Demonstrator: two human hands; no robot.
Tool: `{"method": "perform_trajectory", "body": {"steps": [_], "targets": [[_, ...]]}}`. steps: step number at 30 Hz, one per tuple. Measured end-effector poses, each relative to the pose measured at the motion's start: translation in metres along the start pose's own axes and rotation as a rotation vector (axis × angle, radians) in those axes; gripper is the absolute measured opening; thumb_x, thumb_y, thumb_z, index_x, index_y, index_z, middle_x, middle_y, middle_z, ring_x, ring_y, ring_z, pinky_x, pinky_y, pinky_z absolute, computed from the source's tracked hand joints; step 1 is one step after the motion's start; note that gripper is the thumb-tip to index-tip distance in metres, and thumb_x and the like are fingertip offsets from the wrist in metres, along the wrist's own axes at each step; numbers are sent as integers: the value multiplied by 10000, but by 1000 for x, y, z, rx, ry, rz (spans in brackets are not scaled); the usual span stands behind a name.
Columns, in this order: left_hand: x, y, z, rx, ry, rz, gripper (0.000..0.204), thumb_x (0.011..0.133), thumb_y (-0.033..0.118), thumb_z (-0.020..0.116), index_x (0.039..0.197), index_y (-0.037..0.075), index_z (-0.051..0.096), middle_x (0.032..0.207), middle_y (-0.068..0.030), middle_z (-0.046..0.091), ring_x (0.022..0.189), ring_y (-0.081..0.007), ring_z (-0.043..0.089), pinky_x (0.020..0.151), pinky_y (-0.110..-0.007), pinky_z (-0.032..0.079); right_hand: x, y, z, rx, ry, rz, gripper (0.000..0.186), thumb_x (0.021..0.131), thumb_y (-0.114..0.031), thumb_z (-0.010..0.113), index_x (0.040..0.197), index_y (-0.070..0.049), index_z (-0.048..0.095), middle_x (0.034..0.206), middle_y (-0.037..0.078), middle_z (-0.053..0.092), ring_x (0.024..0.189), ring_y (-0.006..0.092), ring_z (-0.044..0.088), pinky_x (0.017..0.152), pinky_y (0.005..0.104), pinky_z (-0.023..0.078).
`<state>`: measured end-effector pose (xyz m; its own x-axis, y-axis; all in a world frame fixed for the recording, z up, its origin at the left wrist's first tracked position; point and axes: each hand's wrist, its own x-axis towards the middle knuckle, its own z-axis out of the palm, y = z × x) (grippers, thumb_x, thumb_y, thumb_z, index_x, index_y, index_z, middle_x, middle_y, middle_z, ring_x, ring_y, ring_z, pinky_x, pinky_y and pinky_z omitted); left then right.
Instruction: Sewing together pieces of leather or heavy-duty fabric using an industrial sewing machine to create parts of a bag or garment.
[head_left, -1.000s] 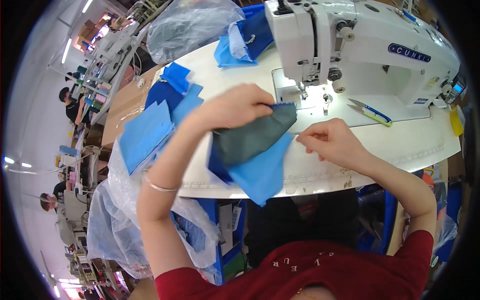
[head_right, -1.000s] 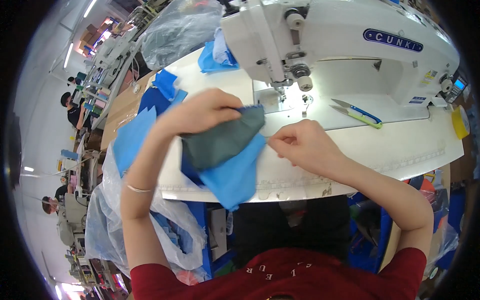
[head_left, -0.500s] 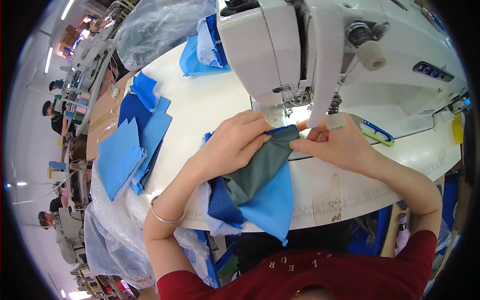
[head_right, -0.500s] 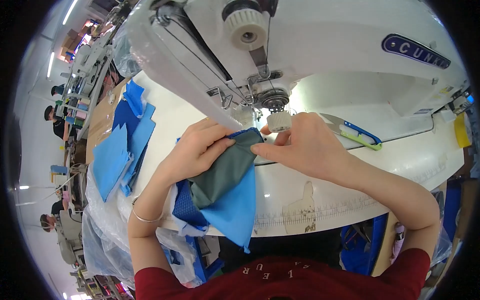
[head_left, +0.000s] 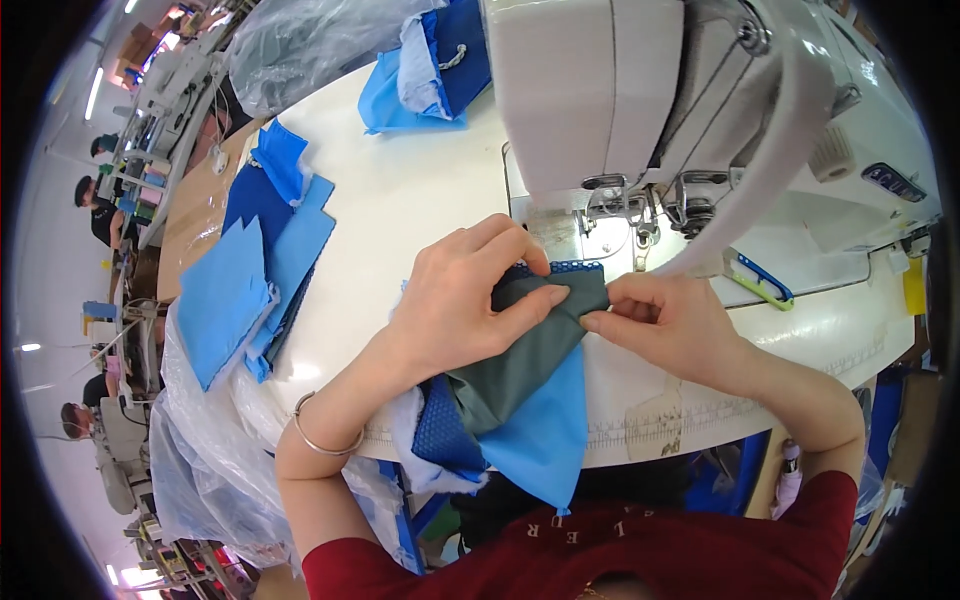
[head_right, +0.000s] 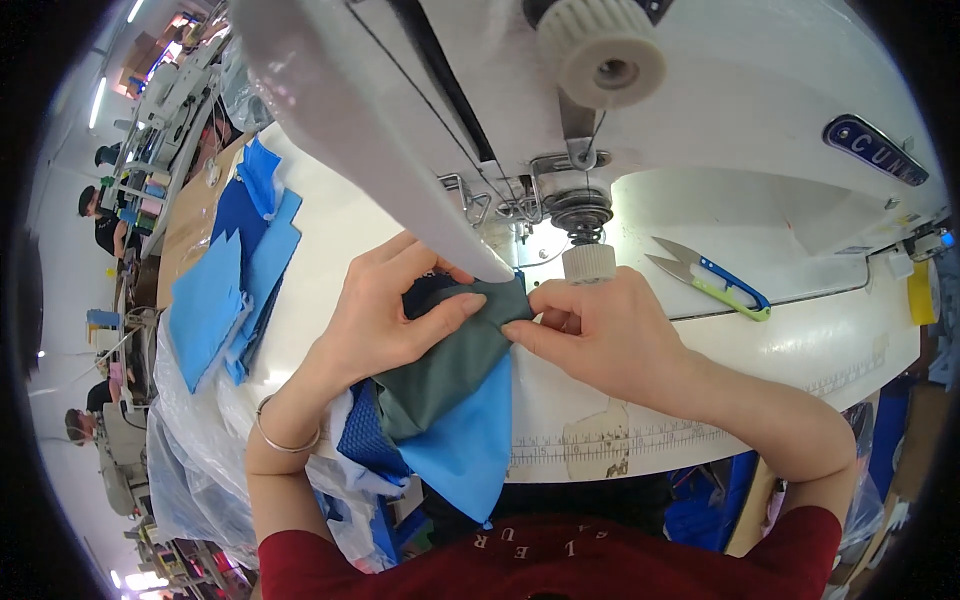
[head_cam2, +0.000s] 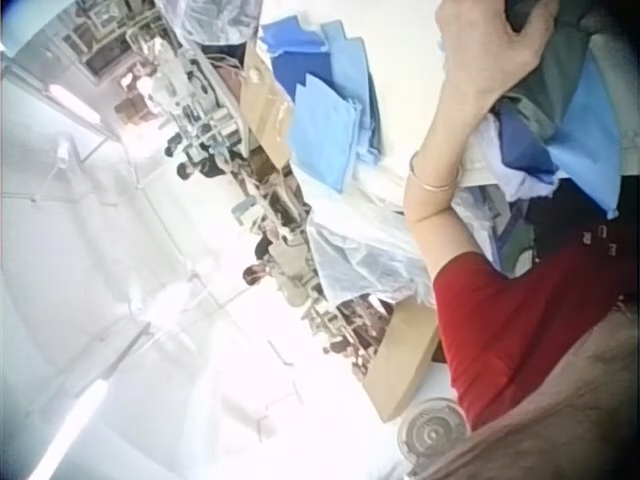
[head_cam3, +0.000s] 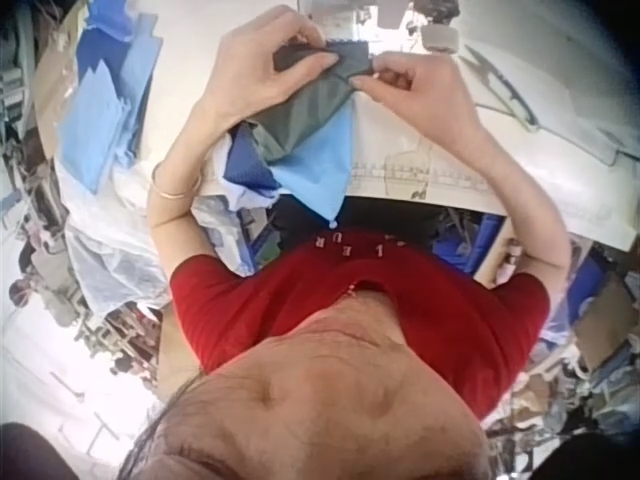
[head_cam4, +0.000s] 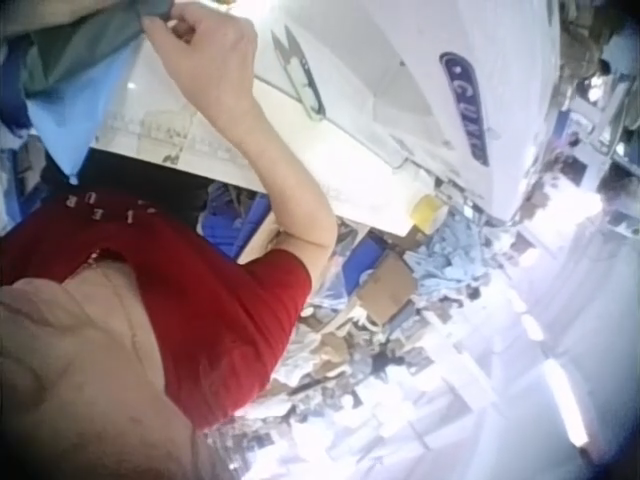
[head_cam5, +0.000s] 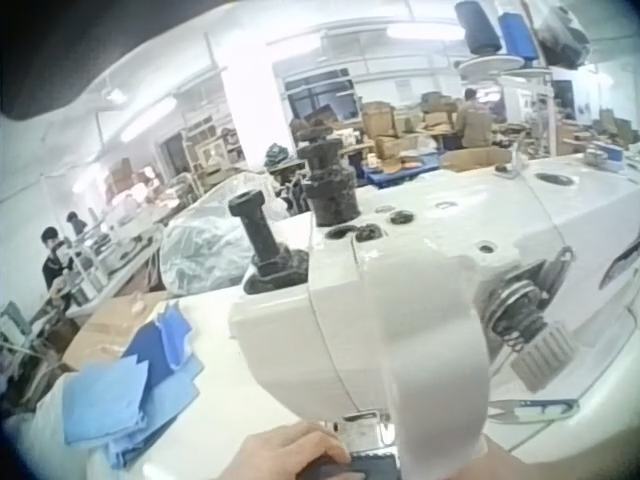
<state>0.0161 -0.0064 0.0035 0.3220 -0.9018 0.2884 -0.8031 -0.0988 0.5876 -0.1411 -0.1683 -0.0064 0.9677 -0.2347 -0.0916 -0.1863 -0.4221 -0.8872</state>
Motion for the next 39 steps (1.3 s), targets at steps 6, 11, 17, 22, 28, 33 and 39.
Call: {"method": "perform_trajectory", "body": {"steps": [6, 11, 17, 22, 28, 33, 39], "targets": [[-2, 0, 0, 103, 29, 62, 227, 708, 213, 742, 775, 68, 581, 687, -65, 527, 606, -245, 543, 589, -353, 436, 0, 7, 5, -144, 40, -167, 218, 792, -229, 716, 759, -28, 639, 583, 87, 596, 492, 219, 580, 467, 305, 441], [-2, 10, -5, 95, 6, -19, 222, 692, 179, 752, 783, 56, 591, 759, -81, 576, 666, -246, 581, 618, -332, 458, 0, 14, 8, -190, 131, -332, 199, 787, -202, 723, 763, -29, 627, 604, 88, 588, 493, 227, 568, 460, 310, 433], [-5, 8, -8, -67, -46, -93, 164, 704, 77, 740, 794, 37, 610, 804, -82, 624, 714, -213, 616, 633, -287, 479, 0, 13, 9, -219, 151, -371, 195, 770, -179, 741, 767, -23, 625, 613, 86, 590, 496, 211, 577, 457, 295, 437], [-5, 15, -12, -157, -86, -202, 117, 734, 39, 723, 808, 20, 635, 753, -72, 644, 676, -161, 617, 634, -263, 480, 0, 14, 8, -180, 152, -334, 207, 763, -184, 752, 768, -20, 627, 594, 88, 592, 481, 198, 581, 449, 288, 442], [-5, 11, -12, -311, -109, -298, 132, 749, 56, 732, 832, -3, 648, 778, -53, 672, 717, -114, 630, 683, -238, 494, -1, 11, 7, -4, 87, -184, 213, 783, -191, 751, 756, -13, 636, 555, 78, 586, 465, 135, 572, 443, 258, 428], [-4, 8, -9, -430, -82, -293, 106, 758, 39, 713, 812, -18, 641, 745, -78, 677, 702, -138, 649, 677, -261, 515, -2, 11, 6, 33, 72, -147, 218, 792, -198, 748, 762, -10, 642, 550, 67, 585, 463, 113, 554, 440, 251, 414], [-4, 9, -12, -454, -144, -336, 109, 763, 19, 722, 790, -10, 620, 810, -53, 666, 796, -115, 628, 739, -243, 496, -2, 13, 8, -2, 105, -202, 222, 785, -203, 749, 737, -18, 636, 553, 65, 580, 462, 133, 558, 442, 259, 417]]}}
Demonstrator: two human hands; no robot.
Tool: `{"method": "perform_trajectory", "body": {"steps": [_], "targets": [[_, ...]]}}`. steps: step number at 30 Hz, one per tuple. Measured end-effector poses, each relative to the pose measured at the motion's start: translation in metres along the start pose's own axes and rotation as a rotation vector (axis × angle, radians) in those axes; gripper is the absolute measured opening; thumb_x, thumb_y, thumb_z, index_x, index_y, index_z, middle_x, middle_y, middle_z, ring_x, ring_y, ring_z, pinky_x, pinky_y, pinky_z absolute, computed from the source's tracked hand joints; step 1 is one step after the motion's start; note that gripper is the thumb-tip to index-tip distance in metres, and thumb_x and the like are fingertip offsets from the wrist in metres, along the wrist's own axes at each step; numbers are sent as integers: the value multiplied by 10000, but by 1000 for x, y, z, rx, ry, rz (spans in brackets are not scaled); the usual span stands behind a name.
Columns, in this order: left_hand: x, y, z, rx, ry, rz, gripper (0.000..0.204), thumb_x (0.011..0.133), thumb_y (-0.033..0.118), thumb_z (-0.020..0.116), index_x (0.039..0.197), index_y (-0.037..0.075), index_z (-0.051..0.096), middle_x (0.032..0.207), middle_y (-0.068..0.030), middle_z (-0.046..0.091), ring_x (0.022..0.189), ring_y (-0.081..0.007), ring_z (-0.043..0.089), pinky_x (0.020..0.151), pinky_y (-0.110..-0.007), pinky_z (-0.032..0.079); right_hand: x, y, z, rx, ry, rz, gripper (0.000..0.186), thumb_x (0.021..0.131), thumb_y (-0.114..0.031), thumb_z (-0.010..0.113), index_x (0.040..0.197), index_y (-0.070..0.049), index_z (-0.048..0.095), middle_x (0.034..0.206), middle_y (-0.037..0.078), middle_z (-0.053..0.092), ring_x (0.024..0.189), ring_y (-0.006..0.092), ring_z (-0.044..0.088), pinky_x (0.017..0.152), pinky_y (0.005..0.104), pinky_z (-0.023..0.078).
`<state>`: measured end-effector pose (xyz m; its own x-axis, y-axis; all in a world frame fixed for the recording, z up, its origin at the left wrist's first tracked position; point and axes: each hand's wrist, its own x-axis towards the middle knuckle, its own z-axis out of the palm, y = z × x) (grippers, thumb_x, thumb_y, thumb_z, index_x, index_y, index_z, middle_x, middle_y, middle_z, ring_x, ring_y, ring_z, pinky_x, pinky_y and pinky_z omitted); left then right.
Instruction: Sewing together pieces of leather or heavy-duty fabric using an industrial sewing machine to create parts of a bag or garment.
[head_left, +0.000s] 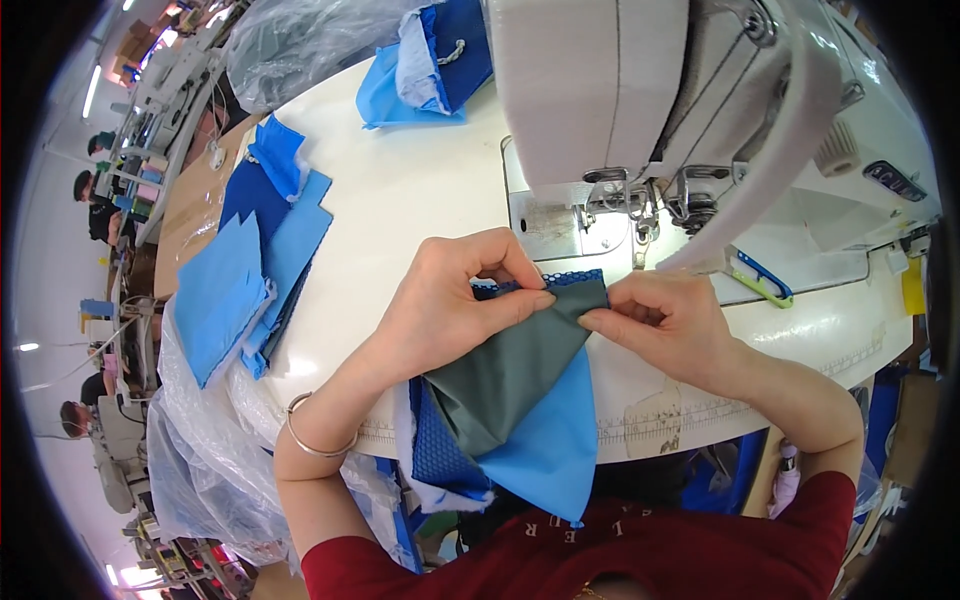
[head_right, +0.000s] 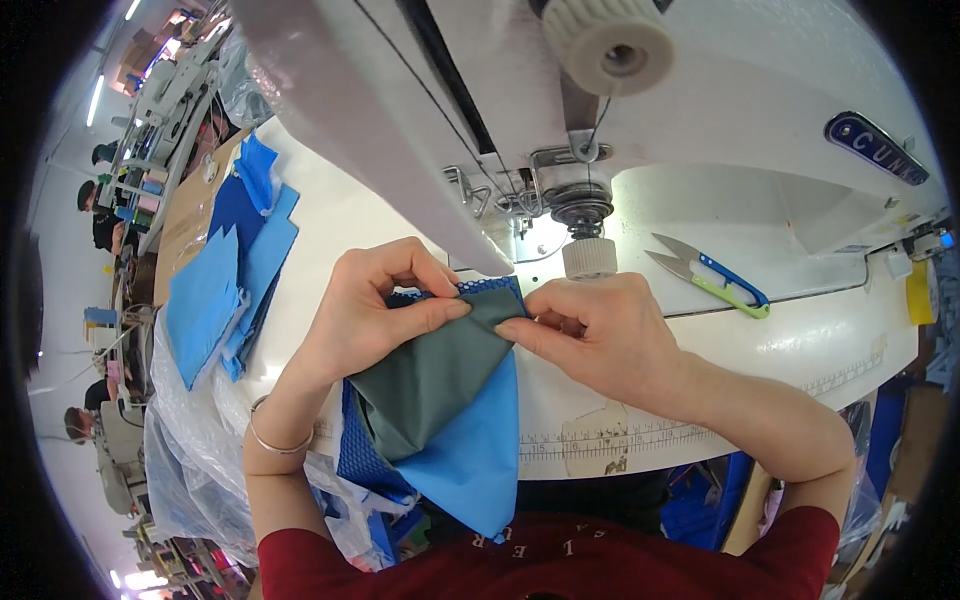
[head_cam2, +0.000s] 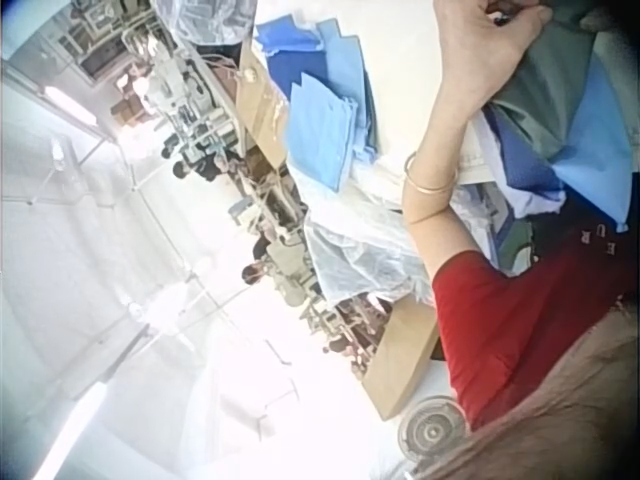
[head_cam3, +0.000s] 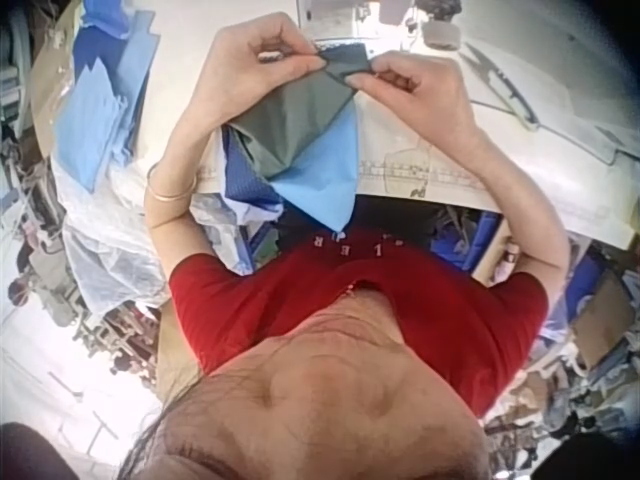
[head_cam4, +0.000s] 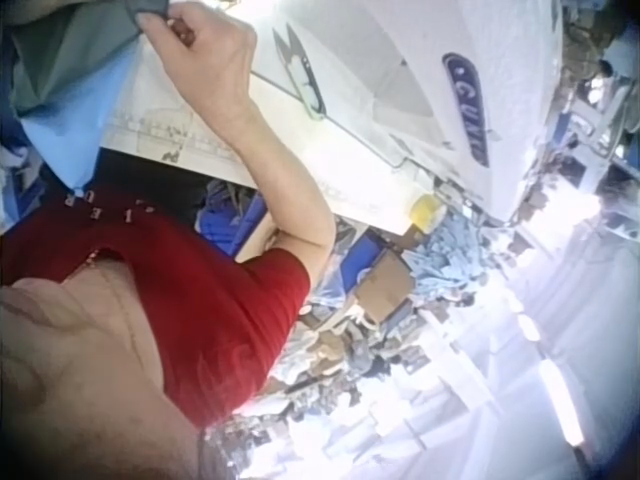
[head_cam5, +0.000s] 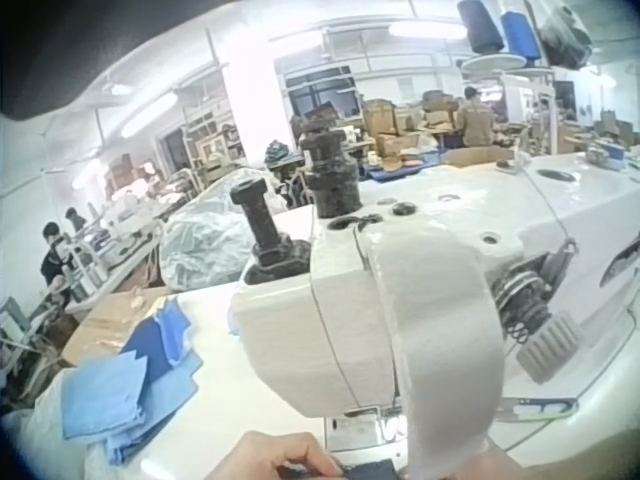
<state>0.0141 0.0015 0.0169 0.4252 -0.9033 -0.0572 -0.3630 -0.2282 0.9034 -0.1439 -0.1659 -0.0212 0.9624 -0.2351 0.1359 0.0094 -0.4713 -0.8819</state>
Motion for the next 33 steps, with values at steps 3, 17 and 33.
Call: {"method": "perform_trajectory", "body": {"steps": [3, 17, 33], "targets": [[1, -1, 3, -22, 31, -1, 108, 763, 33, 699, 836, -17, 637, 763, -66, 668, 742, -121, 629, 712, -260, 503, 0, -1, 0, -73, 38, -97, 207, 775, -192, 751, 725, -27, 636, 566, 68, 585, 465, 157, 565, 440, 270, 419], [2, -2, 12, -20, 74, -31, 154, 798, 94, 714, 903, -16, 691, 803, -41, 679, 761, -89, 595, 718, -229, 474, 1, 0, 3, -152, 99, -150, 194, 767, -174, 752, 718, -39, 623, 557, 66, 575, 454, 172, 554, 434, 278, 419], [55, -8, -5, 346, -10, 69, 158, 727, 90, 713, 821, -29, 670, 689, -129, 660, 621, -225, 637, 608, -309, 497, -6, 5, 15, -743, 71, -577, 372, 673, -221, 751, 992, -82, 619, 964, 58, 558, 850, 192, 571, 610, 300, 474]]}}
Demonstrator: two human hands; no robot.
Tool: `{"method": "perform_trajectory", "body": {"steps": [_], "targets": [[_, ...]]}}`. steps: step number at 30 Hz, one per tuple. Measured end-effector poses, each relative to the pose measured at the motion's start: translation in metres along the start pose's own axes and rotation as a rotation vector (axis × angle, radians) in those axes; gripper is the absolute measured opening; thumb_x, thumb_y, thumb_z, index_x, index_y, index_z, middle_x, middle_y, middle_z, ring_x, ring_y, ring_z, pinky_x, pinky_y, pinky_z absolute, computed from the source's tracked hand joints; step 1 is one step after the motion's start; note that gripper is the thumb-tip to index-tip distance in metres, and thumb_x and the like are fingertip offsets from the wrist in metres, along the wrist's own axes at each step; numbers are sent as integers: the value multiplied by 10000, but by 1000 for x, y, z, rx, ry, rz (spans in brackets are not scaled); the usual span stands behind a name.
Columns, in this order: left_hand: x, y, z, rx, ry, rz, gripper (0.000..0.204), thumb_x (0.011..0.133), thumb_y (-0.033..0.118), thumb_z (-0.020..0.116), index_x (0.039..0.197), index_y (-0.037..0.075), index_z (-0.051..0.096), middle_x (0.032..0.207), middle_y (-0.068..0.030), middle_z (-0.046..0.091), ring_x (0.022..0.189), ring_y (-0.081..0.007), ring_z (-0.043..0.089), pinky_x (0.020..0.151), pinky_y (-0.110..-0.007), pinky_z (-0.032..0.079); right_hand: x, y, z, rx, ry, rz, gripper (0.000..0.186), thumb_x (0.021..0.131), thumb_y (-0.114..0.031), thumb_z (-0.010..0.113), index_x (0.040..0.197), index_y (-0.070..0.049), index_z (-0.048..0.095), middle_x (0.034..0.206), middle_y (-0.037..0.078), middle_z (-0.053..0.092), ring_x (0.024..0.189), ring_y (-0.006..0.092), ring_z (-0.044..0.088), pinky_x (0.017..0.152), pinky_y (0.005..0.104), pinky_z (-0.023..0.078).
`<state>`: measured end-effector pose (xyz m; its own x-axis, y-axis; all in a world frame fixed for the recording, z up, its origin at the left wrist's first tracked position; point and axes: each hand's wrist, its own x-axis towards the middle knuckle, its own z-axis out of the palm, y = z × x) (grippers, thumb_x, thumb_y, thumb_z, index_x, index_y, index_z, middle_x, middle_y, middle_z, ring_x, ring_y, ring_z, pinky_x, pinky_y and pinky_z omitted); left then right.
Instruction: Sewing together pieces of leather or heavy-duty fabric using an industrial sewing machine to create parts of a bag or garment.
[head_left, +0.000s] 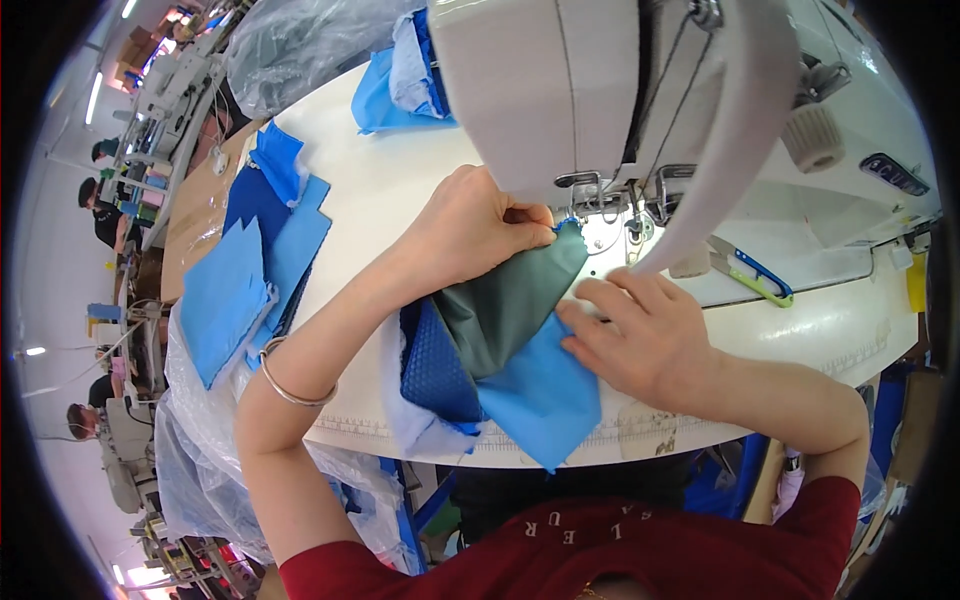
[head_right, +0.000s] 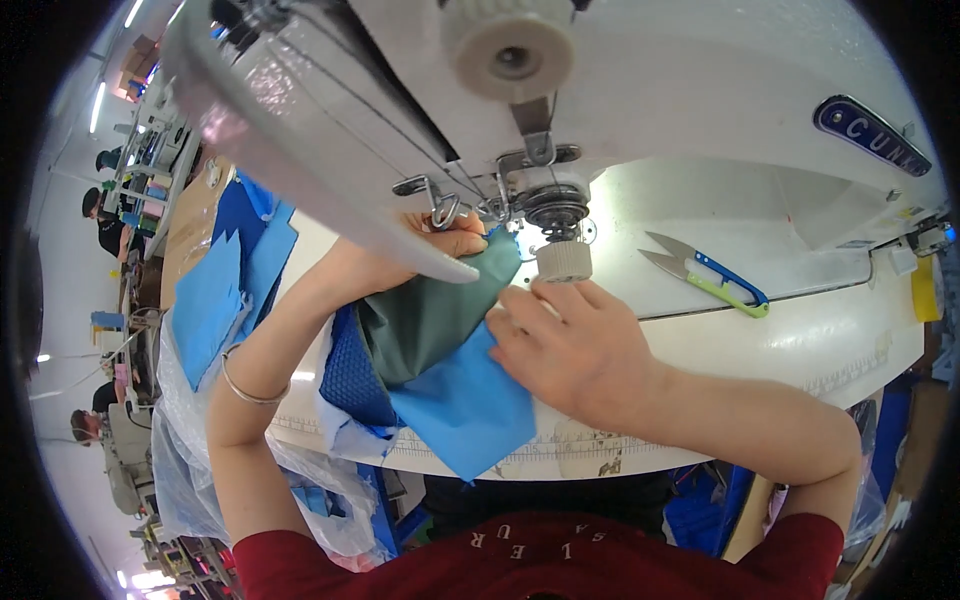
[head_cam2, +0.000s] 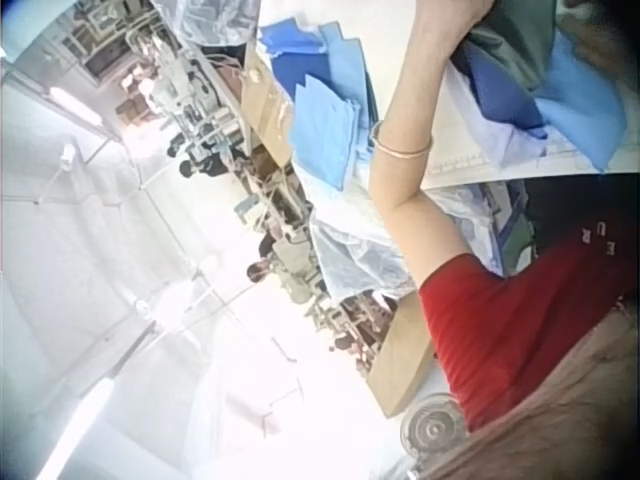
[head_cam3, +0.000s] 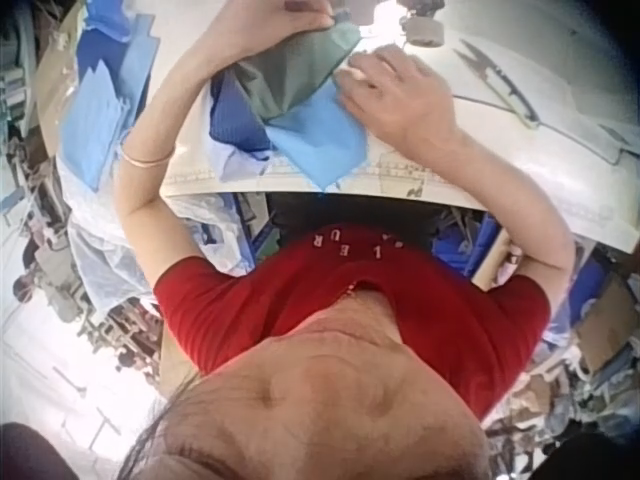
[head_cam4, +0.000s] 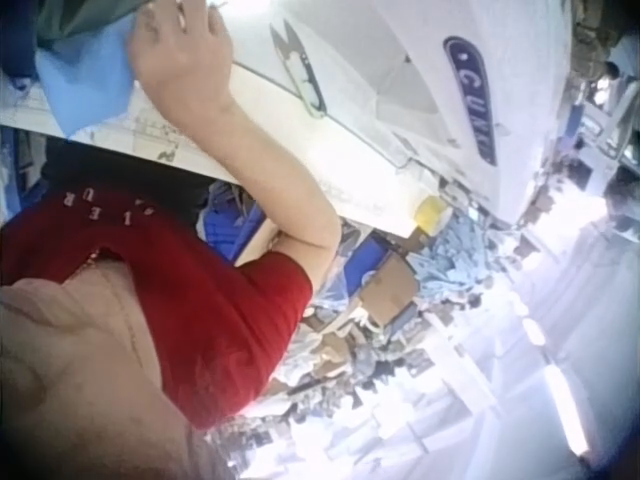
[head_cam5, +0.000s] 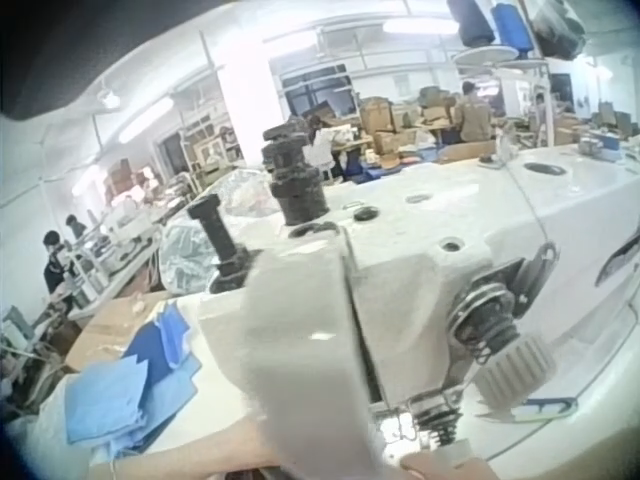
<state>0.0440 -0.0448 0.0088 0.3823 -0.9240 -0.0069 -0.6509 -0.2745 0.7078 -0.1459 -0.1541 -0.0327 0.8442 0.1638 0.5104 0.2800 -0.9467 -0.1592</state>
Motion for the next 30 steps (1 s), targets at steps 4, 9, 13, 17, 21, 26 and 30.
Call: {"method": "perform_trajectory", "body": {"steps": [4, 9, 13, 17, 21, 26, 30], "targets": [[8, 7, -3, 26, -46, -80, 151, 708, 99, 721, 789, -8, 652, 701, -110, 654, 678, -222, 638, 634, -313, 491, 1, -3, 1, 77, -18, 9, 395, 673, -231, 743, 1002, -58, 609, 1157, 145, 540, 1080, 285, 531, 777, 366, 483], [11, 1, -4, -114, -89, -112, 151, 699, 103, 720, 793, 1, 659, 738, -100, 664, 705, -200, 633, 658, -306, 490, 1, -3, -2, 155, -23, -7, 407, 680, -272, 745, 979, -34, 607, 1128, 168, 555, 1078, 287, 538, 752, 342, 478], [16, 0, -4, -64, -190, -207, 187, 680, 118, 730, 808, 1, 661, 746, -93, 671, 711, -197, 638, 675, -301, 500, 4, -7, -6, 176, -50, -22, 457, 671, -319, 748, 986, -17, 613, 1123, 184, 555, 1076, 304, 534, 790, 359, 478], [13, 7, -2, -12, -125, -236, 208, 665, 128, 742, 819, 9, 670, 749, -83, 680, 727, -194, 650, 691, -303, 512, 4, -6, -6, 173, -67, -34, 473, 675, -338, 742, 991, -8, 621, 1115, 196, 554, 1076, 318, 530, 830, 375, 471], [12, 10, -3, -64, -105, -248, 201, 668, 125, 738, 822, 13, 674, 762, -80, 687, 739, -198, 657, 694, -310, 514, 4, -6, -6, 174, -71, -35, 480, 677, -342, 741, 1000, -8, 621, 1120, 197, 549, 1081, 321, 523, 832, 378, 468], [18, 3, 1, -78, -143, -221, 184, 673, 128, 726, 811, 19, 672, 782, -77, 697, 740, -201, 660, 704, -313, 512, 3, -6, -5, 154, -66, -41, 493, 676, -355, 743, 1014, -17, 621, 1136, 198, 534, 1093, 329, 508, 824, 381, 463], [25, 8, -1, -84, -186, -205, 203, 674, 144, 719, 833, 27, 673, 785, -102, 686, 760, -241, 653, 713, -339, 508, 1, -6, -5, 135, -64, -28, 490, 681, -362, 741, 1027, -37, 619, 1137, 200, 530, 1100, 334, 504, 791, 376, 465]]}}
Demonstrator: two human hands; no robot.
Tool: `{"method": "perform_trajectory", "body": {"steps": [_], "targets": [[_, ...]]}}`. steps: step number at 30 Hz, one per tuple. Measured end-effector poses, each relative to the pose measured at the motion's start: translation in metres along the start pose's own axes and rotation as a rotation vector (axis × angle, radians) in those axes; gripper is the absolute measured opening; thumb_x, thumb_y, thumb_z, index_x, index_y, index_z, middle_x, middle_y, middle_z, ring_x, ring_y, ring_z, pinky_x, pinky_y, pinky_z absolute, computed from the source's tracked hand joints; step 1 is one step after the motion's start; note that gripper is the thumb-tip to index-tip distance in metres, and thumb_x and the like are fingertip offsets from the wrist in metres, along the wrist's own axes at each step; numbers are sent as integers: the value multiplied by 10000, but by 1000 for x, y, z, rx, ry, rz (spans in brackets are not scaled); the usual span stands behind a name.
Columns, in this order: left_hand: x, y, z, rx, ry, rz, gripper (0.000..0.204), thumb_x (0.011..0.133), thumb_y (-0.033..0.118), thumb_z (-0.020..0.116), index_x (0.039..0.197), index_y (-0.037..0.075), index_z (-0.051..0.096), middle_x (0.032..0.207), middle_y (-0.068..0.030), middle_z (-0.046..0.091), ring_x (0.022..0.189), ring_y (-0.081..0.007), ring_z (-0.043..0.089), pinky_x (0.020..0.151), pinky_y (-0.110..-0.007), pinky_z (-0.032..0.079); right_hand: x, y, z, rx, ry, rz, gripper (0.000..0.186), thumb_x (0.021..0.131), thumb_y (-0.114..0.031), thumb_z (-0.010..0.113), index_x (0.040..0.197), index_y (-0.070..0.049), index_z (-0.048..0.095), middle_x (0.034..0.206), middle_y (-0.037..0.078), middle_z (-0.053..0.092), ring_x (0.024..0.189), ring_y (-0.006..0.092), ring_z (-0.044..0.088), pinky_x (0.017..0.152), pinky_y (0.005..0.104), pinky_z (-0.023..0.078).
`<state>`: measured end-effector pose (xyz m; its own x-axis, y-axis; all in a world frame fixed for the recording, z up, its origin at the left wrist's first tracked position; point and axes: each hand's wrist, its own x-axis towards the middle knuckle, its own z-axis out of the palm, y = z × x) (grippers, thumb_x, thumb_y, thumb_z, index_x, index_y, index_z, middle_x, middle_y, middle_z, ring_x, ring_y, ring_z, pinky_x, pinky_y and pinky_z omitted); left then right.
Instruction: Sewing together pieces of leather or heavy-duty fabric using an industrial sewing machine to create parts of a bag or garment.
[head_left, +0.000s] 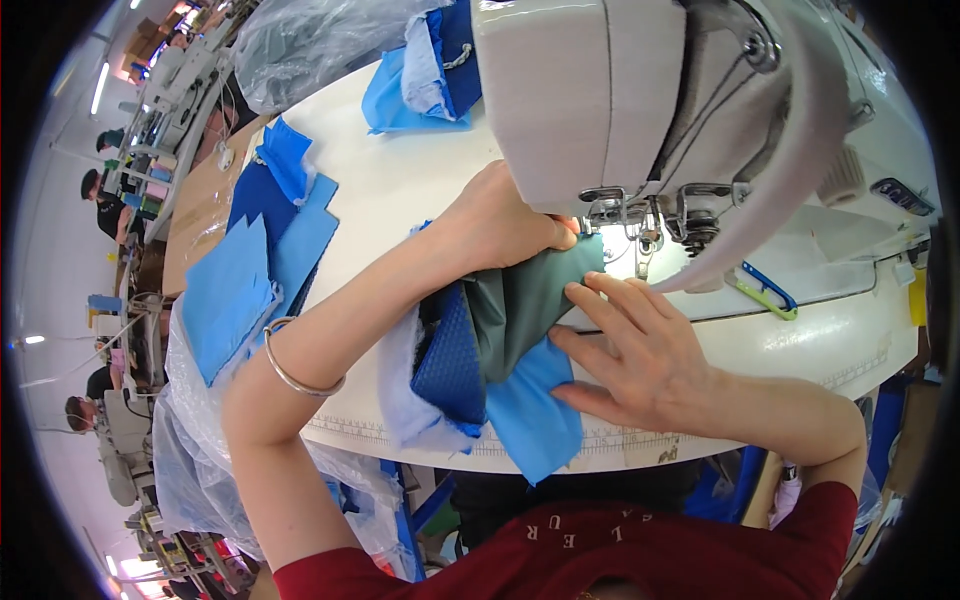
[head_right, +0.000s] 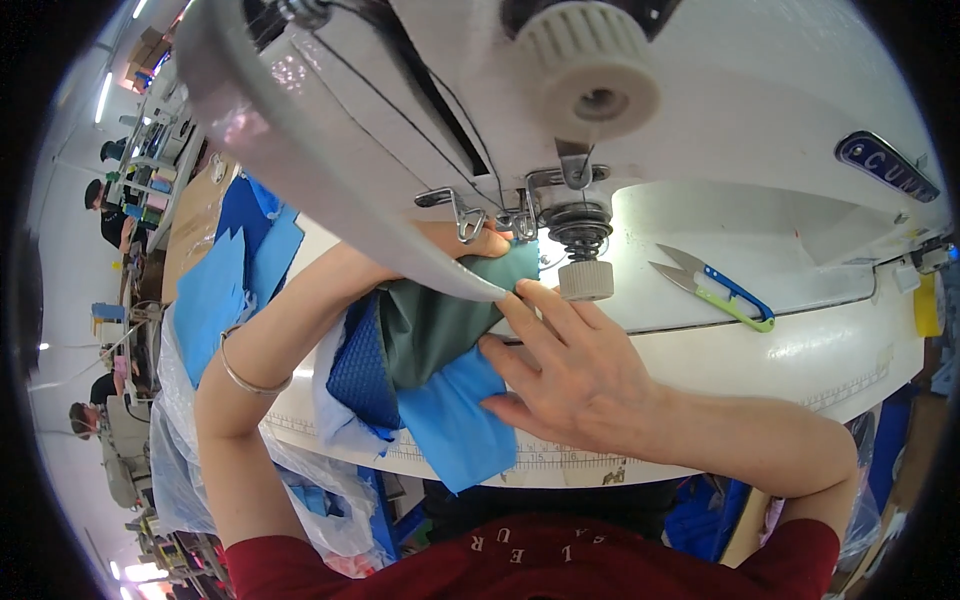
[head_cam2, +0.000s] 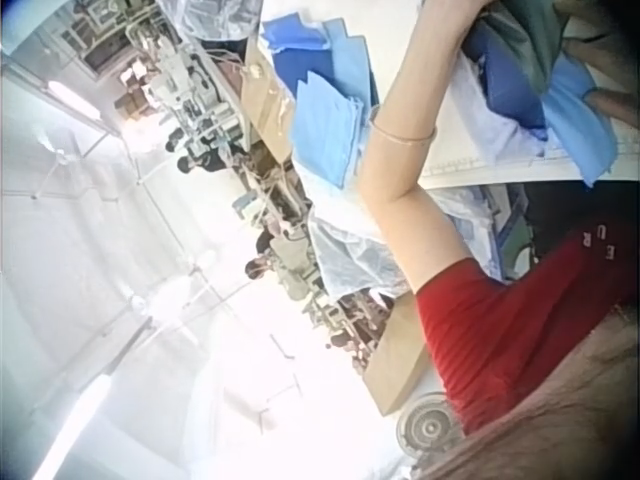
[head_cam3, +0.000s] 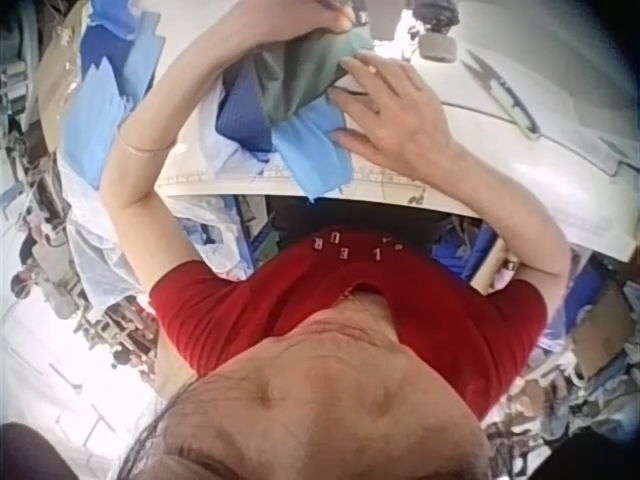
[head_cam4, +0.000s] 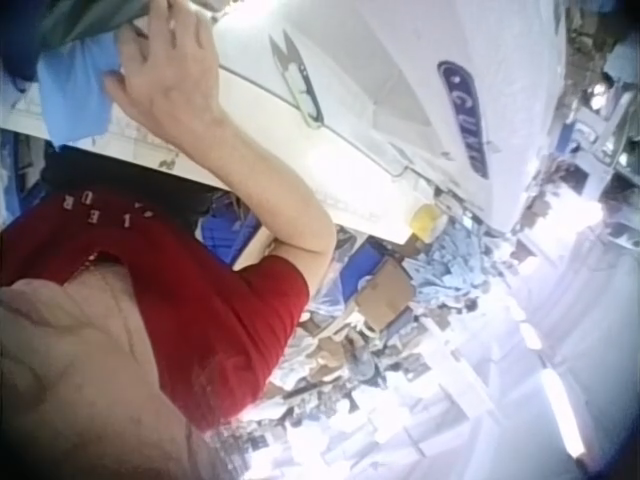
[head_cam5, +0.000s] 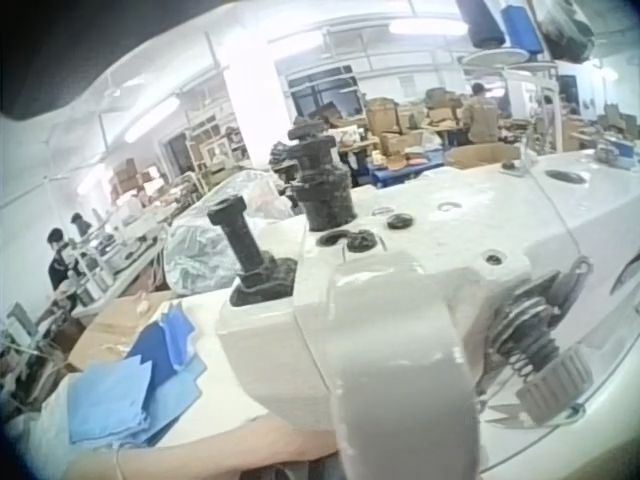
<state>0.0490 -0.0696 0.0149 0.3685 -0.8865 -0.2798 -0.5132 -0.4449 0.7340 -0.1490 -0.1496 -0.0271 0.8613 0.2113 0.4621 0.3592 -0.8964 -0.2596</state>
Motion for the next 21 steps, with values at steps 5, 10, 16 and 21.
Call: {"method": "perform_trajectory", "body": {"steps": [5, 10, 16, 21], "targets": [[-2, 4, -5, 174, 73, 140, 270, 683, 176, 702, 910, 35, 659, 821, -168, 653, 815, -338, 622, 728, -388, 501, 2, 5, 0, 13, -16, 26, 483, 710, -382, 731, 1058, -68, 612, 1129, 196, 525, 1111, 336, 503, 732, 369, 468], [5, -2, -2, 173, 67, 130, 314, 668, 207, 721, 918, 29, 656, 847, -170, 656, 830, -334, 623, 744, -391, 502, 2, 4, -1, 7, -20, 34, 478, 719, -387, 726, 1061, -74, 610, 1128, 188, 524, 1117, 333, 503, 738, 371, 469], [-1, 6, -9, 175, 70, 93, 361, 636, 212, 744, 936, 28, 664, 868, -186, 659, 846, -346, 628, 763, -396, 504, 5, 4, -1, -6, -36, 29, 480, 719, -394, 727, 1062, -80, 611, 1123, 182, 528, 1121, 335, 503, 763, 381, 473], [5, -7, -8, 179, 86, 132, 383, 614, 198, 761, 939, 16, 669, 895, -197, 662, 862, -349, 634, 775, -397, 503, 7, 3, -3, -22, -44, 20, 487, 714, -397, 729, 1074, -89, 616, 1178, 187, 509, 1141, 337, 486, 798, 386, 485]]}}
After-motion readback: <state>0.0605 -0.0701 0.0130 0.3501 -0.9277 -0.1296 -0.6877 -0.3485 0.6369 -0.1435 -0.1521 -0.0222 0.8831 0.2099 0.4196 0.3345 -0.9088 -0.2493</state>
